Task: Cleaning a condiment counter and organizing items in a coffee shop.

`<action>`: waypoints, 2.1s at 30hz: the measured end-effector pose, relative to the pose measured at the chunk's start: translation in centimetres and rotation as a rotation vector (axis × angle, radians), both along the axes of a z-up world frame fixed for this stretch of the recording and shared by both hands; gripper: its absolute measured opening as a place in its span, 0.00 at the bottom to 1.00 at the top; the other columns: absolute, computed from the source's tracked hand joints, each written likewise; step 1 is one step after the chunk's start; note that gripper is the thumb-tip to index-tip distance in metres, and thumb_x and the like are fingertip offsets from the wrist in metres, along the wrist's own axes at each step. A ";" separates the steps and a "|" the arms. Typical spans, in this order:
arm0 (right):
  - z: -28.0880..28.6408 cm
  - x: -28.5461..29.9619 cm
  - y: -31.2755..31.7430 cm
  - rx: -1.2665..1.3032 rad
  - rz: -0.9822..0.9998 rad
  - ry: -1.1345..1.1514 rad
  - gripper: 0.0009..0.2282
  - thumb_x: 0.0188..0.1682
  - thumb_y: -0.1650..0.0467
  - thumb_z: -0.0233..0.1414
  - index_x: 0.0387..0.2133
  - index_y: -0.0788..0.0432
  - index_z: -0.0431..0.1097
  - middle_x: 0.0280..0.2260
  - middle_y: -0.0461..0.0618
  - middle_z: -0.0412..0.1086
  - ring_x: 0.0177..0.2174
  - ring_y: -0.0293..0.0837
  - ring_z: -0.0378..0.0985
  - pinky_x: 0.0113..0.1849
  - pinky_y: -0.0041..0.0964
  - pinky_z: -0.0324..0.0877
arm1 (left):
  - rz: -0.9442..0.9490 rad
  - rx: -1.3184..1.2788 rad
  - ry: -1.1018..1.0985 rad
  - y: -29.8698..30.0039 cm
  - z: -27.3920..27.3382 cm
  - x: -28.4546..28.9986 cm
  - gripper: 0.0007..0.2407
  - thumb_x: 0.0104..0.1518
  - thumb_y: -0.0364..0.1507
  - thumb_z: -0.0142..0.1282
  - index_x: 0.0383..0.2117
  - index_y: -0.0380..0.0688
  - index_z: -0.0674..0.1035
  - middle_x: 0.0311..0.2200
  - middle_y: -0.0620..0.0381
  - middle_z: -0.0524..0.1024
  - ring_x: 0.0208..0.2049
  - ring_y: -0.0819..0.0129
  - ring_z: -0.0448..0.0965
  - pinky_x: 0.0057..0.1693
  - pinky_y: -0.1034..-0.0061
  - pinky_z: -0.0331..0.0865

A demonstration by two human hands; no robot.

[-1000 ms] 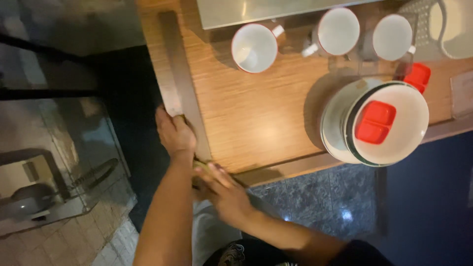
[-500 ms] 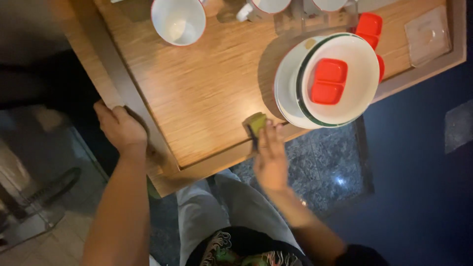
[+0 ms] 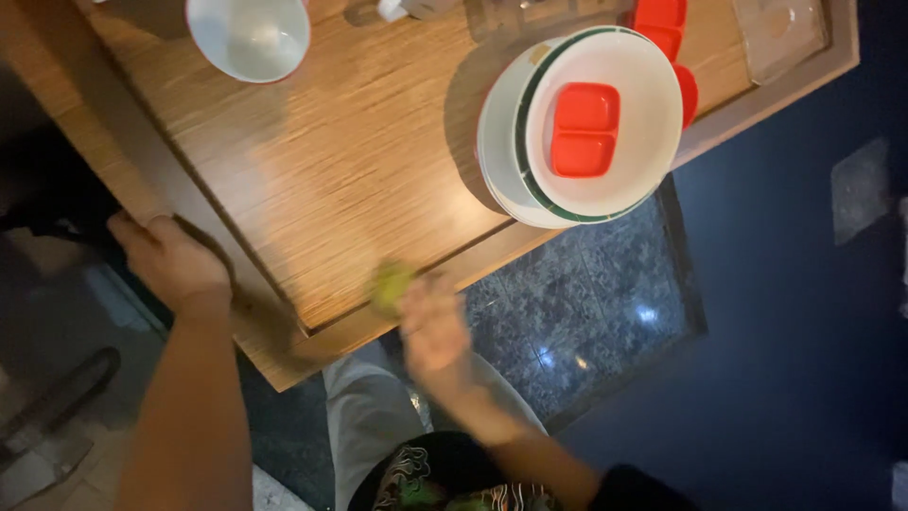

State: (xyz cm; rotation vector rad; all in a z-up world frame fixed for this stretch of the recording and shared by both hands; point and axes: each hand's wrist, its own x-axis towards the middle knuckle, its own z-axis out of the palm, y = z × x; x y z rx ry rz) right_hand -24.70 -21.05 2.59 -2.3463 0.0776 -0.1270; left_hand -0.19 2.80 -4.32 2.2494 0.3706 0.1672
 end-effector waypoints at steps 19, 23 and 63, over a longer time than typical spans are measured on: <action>3.3 -3.0 0.6 0.201 -0.575 0.266 0.41 0.37 0.85 0.43 0.70 0.63 0.40 0.69 0.69 0.39 0.63 0.67 0.59 0.54 0.42 0.68 | -0.034 -0.078 -0.026 -0.3 0.7 -0.1 0.18 0.69 0.31 0.41 0.60 0.30 0.68 0.53 0.32 0.75 0.52 0.39 0.76 0.60 0.55 0.67; 6.5 -1.7 3.3 0.322 -0.610 0.117 0.40 0.41 0.85 0.42 0.72 0.65 0.38 0.69 0.68 0.42 0.60 0.67 0.64 0.57 0.43 0.66 | 0.020 -0.084 0.071 -1.2 2.8 -0.3 0.19 0.68 0.33 0.40 0.61 0.32 0.66 0.51 0.33 0.75 0.49 0.38 0.75 0.57 0.56 0.66; 2.6 -3.8 -40.0 0.199 -0.468 0.357 0.33 0.43 0.76 0.46 0.67 0.46 0.60 0.60 0.58 0.70 0.54 0.58 0.75 0.58 0.44 0.67 | -0.383 0.475 0.080 -28.1 10.2 -15.0 0.11 0.56 0.36 0.50 0.39 0.46 0.79 0.43 0.45 0.74 0.45 0.41 0.71 0.49 0.44 0.60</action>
